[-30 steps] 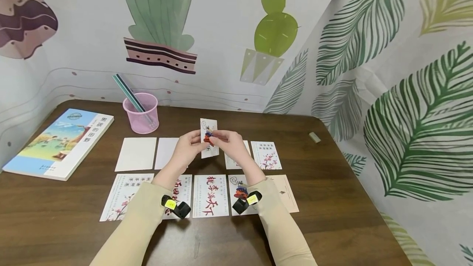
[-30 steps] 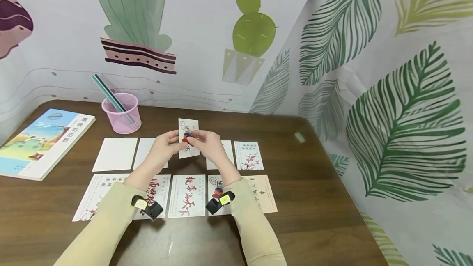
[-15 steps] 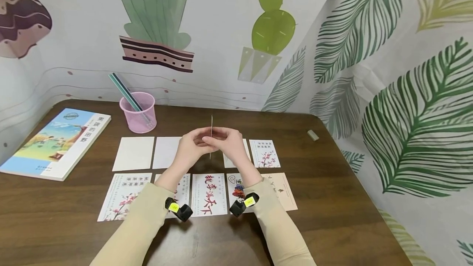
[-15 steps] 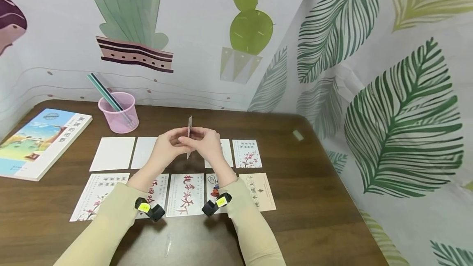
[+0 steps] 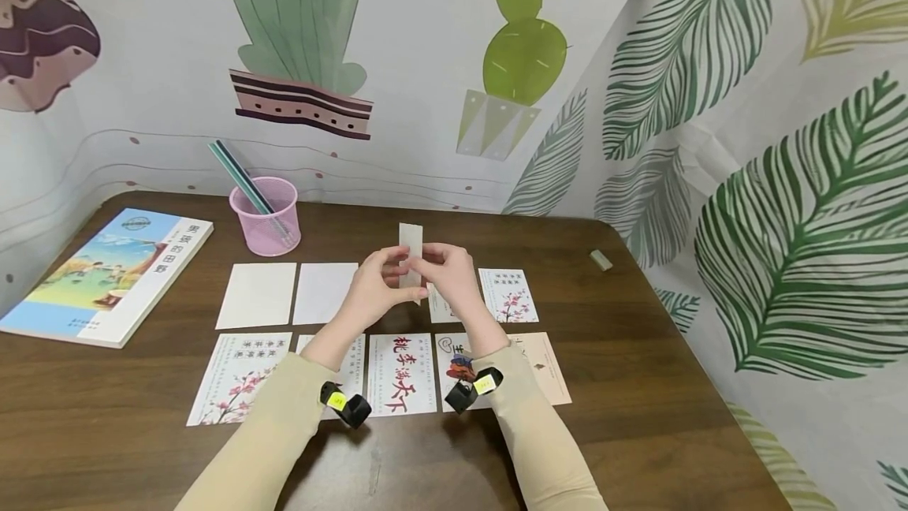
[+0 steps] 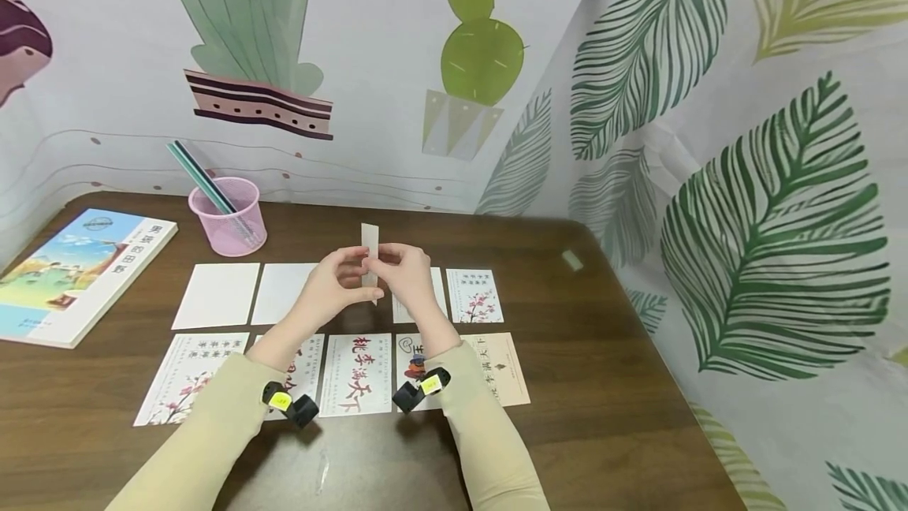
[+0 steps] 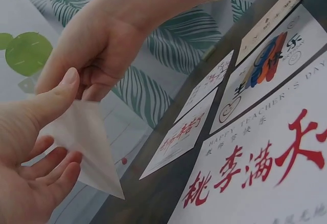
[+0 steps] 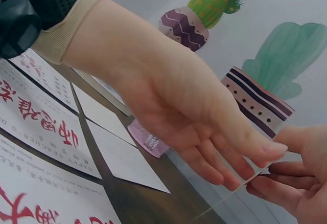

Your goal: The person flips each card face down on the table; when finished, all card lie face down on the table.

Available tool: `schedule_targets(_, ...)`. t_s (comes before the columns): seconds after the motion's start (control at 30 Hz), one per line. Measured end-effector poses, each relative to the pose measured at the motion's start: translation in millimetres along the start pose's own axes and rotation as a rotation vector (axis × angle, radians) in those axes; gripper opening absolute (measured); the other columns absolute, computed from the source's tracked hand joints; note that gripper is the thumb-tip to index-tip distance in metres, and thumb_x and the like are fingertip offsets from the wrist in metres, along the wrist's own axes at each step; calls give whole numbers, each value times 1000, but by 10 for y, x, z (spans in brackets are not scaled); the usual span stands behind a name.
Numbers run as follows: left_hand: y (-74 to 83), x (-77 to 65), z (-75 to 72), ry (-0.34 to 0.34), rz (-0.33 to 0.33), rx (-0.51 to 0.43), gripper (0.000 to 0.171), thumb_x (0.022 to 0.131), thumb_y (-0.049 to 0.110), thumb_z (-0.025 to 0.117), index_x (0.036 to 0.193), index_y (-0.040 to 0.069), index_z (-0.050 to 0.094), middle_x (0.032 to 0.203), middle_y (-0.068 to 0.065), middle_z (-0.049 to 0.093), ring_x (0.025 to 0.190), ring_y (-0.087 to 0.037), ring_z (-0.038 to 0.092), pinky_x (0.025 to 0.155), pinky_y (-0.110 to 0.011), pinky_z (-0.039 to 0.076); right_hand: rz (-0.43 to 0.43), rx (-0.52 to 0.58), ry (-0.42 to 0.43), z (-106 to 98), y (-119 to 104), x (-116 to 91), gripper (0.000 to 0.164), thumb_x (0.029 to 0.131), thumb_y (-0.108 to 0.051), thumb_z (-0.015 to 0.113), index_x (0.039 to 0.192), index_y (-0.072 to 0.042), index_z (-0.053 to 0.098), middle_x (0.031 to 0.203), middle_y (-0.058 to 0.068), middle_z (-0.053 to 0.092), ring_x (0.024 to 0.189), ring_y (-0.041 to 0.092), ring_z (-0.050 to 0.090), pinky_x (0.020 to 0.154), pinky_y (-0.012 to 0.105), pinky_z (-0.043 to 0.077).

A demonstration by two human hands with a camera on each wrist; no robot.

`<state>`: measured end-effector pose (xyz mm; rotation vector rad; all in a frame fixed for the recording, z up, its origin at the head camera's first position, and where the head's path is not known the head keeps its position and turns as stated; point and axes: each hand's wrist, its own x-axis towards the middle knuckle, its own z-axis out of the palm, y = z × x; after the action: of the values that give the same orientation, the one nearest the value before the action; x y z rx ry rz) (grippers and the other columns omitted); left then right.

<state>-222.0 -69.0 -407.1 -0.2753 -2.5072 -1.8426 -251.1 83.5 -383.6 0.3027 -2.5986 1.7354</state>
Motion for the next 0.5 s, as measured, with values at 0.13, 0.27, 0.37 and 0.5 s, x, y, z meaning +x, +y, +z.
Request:
schedule_targets(0.13,-26,23,-41,-39,-9,-48,71,80,20,82,141,7,48,141,-15,53,122,-32,58,101,-44,50,12,4,32,-44,46,41,28,88,-11,68,111,5,70,102,21,73,90,25,71,76,32,60)
schedule_targets(0.27,-62,49,-130,-19,-30,-105,63,83,15,78,139,5,50,138,-16,56,119,-31,60,98,-40,52,40,-12,59,-78,109,83,23,88,-8,67,107,5,72,95,21,74,76,15,68,71,28,59)
schedule_targets(0.37,-103,60,-224,44,-67,-112,58,86,12,75,138,3,51,135,-18,58,118,-33,61,98,-41,52,86,32,30,-90,149,102,25,88,-7,66,109,6,70,96,21,73,73,12,66,70,27,58)
schedule_targets(0.5,-169,64,-337,83,-156,-99,58,90,15,70,141,0,46,136,-20,57,122,-35,57,104,-45,47,128,80,-54,-88,176,112,28,90,-8,65,115,6,68,103,21,72,78,11,67,75,29,59)
